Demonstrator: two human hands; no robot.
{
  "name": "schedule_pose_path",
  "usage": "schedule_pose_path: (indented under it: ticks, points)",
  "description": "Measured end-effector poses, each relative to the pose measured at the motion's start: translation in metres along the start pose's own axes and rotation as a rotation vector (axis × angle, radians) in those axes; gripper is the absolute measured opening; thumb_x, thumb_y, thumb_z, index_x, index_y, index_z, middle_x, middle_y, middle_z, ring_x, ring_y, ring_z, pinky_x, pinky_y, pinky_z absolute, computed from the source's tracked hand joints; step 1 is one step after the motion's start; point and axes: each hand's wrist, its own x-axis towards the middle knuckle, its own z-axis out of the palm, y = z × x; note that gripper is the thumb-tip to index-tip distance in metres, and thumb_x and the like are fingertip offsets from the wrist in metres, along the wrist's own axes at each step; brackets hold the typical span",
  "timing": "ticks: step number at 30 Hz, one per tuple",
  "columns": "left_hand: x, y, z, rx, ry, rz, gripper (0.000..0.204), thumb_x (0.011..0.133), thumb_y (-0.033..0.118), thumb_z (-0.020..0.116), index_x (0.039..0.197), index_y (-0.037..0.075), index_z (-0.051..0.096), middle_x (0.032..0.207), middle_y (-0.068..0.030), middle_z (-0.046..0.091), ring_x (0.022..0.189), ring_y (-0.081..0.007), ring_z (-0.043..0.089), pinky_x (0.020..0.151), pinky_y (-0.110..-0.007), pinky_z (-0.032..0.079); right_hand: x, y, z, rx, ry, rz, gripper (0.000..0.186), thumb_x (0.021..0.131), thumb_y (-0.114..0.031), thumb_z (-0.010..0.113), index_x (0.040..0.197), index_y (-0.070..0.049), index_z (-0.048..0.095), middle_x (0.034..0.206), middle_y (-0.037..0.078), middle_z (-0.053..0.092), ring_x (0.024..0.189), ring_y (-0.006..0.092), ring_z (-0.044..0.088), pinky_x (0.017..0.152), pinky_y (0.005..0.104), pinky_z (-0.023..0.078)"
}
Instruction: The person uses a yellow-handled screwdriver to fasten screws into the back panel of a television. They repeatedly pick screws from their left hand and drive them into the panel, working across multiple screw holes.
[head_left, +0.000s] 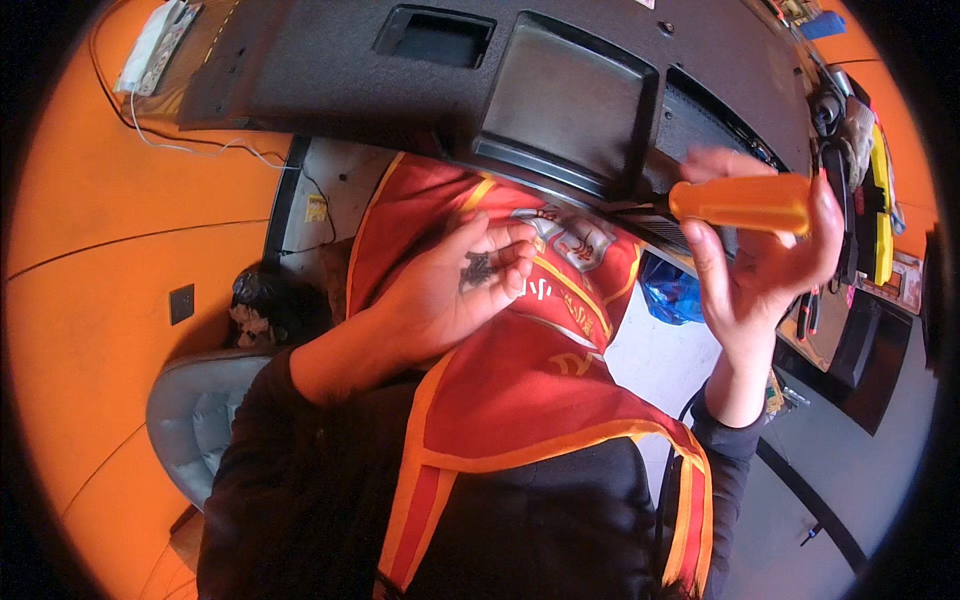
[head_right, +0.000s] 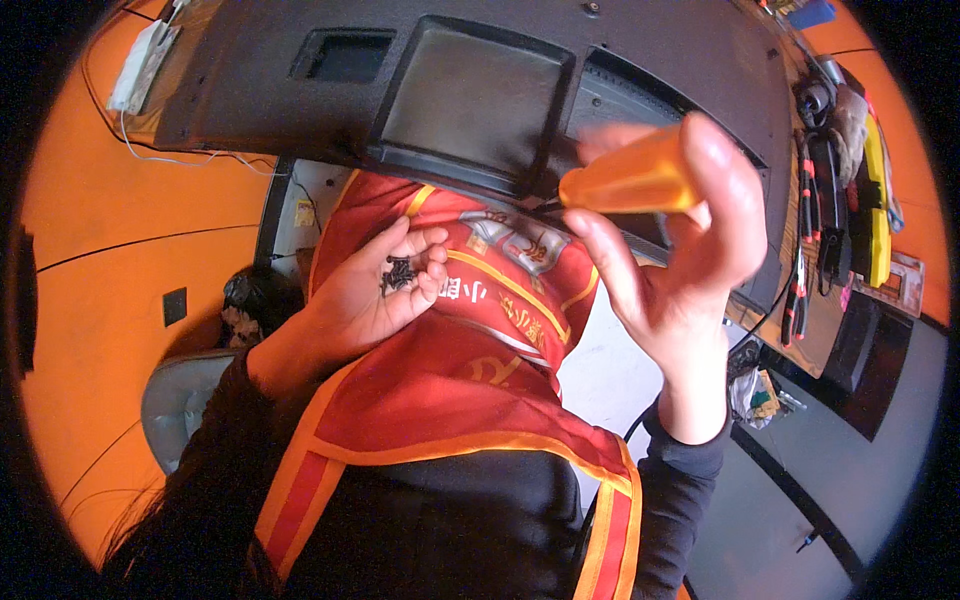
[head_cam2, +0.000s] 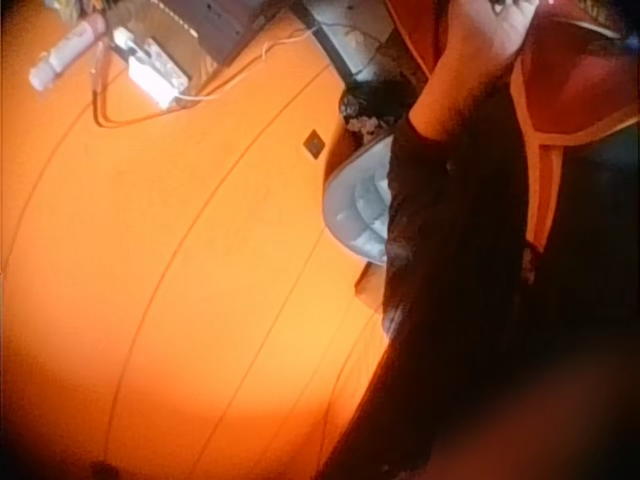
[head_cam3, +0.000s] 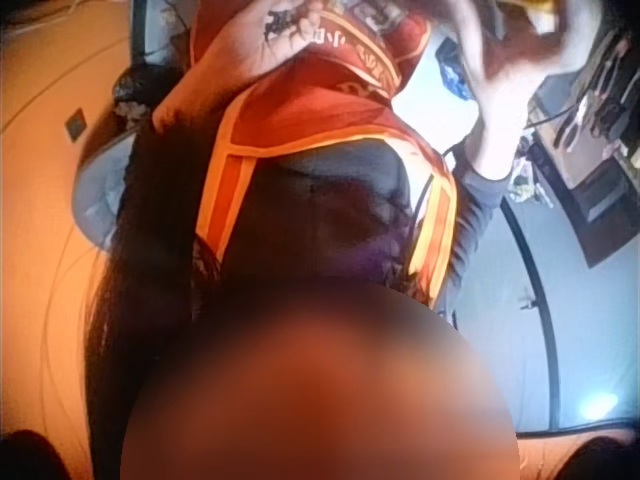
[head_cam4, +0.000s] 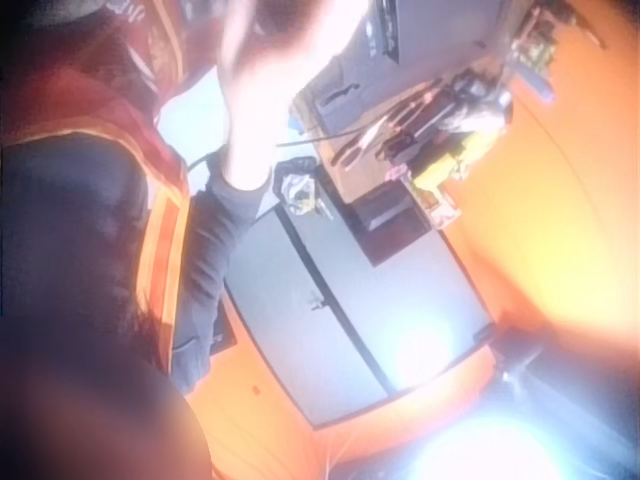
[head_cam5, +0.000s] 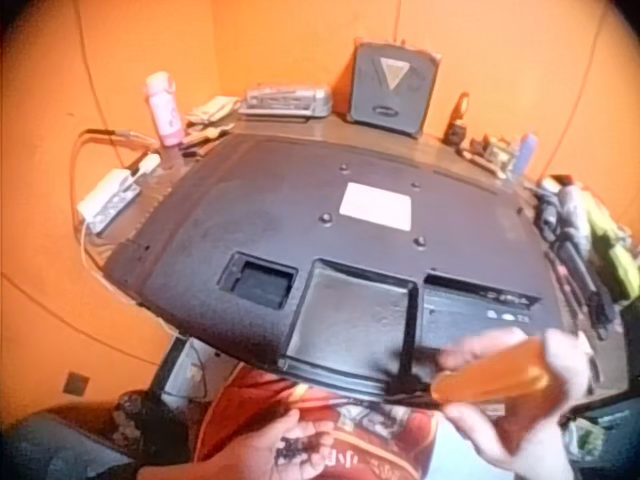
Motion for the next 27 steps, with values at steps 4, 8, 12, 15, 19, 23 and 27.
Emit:
schedule_pose_path:
  ticks: [4, 8, 12, 15, 19, 23, 27]
  points:
    - [-0.001, -0.001, 0.001, 0.001, 0.029, 0.002, 0.030, 0.090, 0.026, 0.043, 0.100, -0.002, 0.047, 0.084, -0.0096, 0.047, 0.076, -0.0160, 0.047, 0.070, -0.024, 0.045, -0.001, 0.004, 0.002, 0.151, -0.176, -0.005, 0.067, 0.067, 0.007, 0.065, 0.121, -0.011, 0.030, 0.114, 0.021, 0.045, 0.090, 0.0297, 0.058, 0.072, 0.0365, 0.051]
    - [0.000, -0.002, 0.001, 0.001, 0.017, 0.010, 0.031, 0.090, 0.026, 0.043, 0.101, -0.002, 0.047, 0.085, -0.0097, 0.047, 0.077, -0.0161, 0.047, 0.070, -0.024, 0.045, -0.005, -0.006, 0.003, -0.187, -0.108, -0.049, 0.075, 0.071, 0.006, 0.062, 0.125, -0.020, 0.017, 0.112, 0.022, 0.046, 0.089, 0.0316, 0.057, 0.074, 0.0417, 0.051]
    - [0.000, -0.002, 0.000, 0.022, 0.003, 0.004, 0.032, 0.090, 0.027, 0.043, 0.101, -0.003, 0.048, 0.086, -0.0099, 0.047, 0.077, -0.0163, 0.047, 0.071, -0.024, 0.044, 0.000, -0.009, 0.001, -0.014, -0.111, 0.116, 0.077, 0.072, 0.005, 0.063, 0.126, -0.021, 0.014, 0.114, 0.020, 0.043, 0.094, 0.0308, 0.055, 0.076, 0.0442, 0.051]
    - [0.000, -0.001, 0.000, 0.037, 0.002, -0.008, 0.031, 0.090, 0.026, 0.043, 0.101, -0.003, 0.047, 0.087, -0.0100, 0.046, 0.077, -0.0163, 0.046, 0.071, -0.024, 0.044, 0.003, -0.011, 0.000, 0.064, -0.111, 0.113, 0.073, 0.069, 0.005, 0.066, 0.124, -0.015, 0.022, 0.109, 0.019, 0.045, 0.094, 0.0308, 0.055, 0.077, 0.0422, 0.050]
    - [0.001, 0.000, 0.000, 0.048, -0.029, -0.018, 0.035, 0.091, 0.028, 0.039, 0.105, -0.004, 0.044, 0.091, -0.0101, 0.046, 0.080, -0.0156, 0.044, 0.075, -0.024, 0.041, -0.002, -0.003, 0.012, -0.152, 0.026, -0.182, 0.069, 0.063, 0.003, 0.071, 0.120, -0.007, 0.034, 0.106, 0.016, 0.048, 0.089, 0.0312, 0.058, 0.071, 0.0354, 0.051]
    - [-0.001, 0.000, 0.002, 0.005, 0.037, 0.030, 0.030, 0.090, 0.025, 0.043, 0.101, -0.003, 0.046, 0.086, -0.0097, 0.045, 0.078, -0.0165, 0.046, 0.070, -0.024, 0.044, -0.003, 0.001, 0.009, 0.129, -0.008, 0.161, 0.073, 0.068, 0.007, 0.065, 0.125, -0.009, 0.022, 0.115, 0.017, 0.039, 0.092, 0.0319, 0.056, 0.070, 0.0363, 0.052]
    - [0.000, 0.002, 0.005, -0.011, 0.055, 0.029, 0.030, 0.090, 0.025, 0.043, 0.101, -0.003, 0.045, 0.086, -0.0094, 0.045, 0.078, -0.0165, 0.045, 0.070, -0.024, 0.044, -0.004, -0.003, 0.011, -0.097, 0.031, 0.027, 0.081, 0.068, 0.008, 0.065, 0.125, -0.014, 0.013, 0.117, 0.020, 0.032, 0.087, 0.0320, 0.057, 0.070, 0.0387, 0.054]
